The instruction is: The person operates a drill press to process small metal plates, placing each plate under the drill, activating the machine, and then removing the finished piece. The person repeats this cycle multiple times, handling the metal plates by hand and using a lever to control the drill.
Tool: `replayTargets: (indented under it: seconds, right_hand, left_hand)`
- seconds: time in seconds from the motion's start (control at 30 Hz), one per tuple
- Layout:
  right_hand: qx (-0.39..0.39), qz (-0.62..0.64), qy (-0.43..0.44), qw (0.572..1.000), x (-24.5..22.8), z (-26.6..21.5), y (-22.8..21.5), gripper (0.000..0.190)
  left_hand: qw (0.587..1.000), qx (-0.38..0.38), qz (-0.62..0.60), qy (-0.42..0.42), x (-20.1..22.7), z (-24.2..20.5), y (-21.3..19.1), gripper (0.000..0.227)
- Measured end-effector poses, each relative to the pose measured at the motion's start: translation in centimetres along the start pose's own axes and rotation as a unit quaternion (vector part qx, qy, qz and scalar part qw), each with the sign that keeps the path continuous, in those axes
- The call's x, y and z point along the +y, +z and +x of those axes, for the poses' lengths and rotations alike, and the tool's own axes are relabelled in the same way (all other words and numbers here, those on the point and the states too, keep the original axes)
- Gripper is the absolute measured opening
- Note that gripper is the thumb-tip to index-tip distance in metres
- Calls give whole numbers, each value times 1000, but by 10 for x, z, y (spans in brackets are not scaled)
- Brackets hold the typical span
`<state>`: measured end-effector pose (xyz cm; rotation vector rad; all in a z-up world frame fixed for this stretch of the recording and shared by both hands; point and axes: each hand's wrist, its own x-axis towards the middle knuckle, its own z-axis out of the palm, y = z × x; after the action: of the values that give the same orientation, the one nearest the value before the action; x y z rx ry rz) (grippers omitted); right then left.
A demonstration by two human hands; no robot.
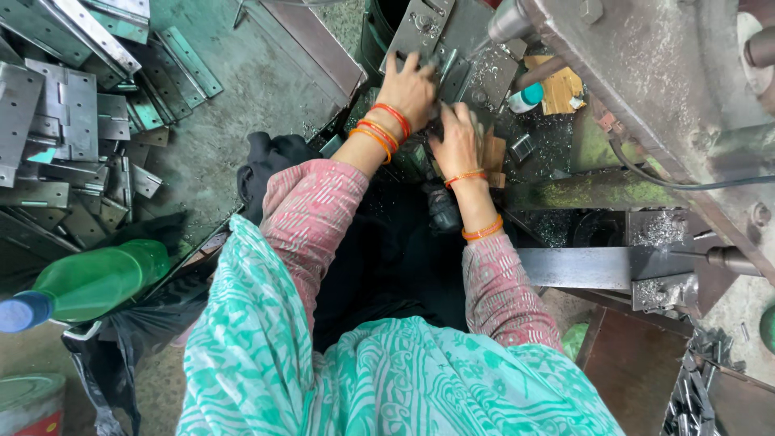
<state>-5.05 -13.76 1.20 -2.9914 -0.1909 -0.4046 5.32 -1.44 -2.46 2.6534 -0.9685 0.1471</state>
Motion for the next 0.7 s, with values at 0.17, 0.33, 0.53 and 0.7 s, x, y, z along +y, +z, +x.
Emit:
replayTargets:
  seconds: [0.17, 0.33, 0.53, 0.7]
  right_hand:
    - [-56, 66, 40, 995, -5, -34, -26, 47]
    - [-152, 63, 52, 985, -32, -88, -34, 58]
    - [-231, 72, 110, 964, -35, -90, -31, 61]
    - [-240, 32, 130, 961, -19, -95, -12, 54]
  left_hand:
    - [996, -83, 36, 25, 6, 1, 3, 60]
    - [995, -96, 25, 24, -1, 18, 13, 62]
    - [996, -76, 13, 38, -5, 26, 19, 52]
    - [995, -92, 5, 31, -3, 29, 24, 51]
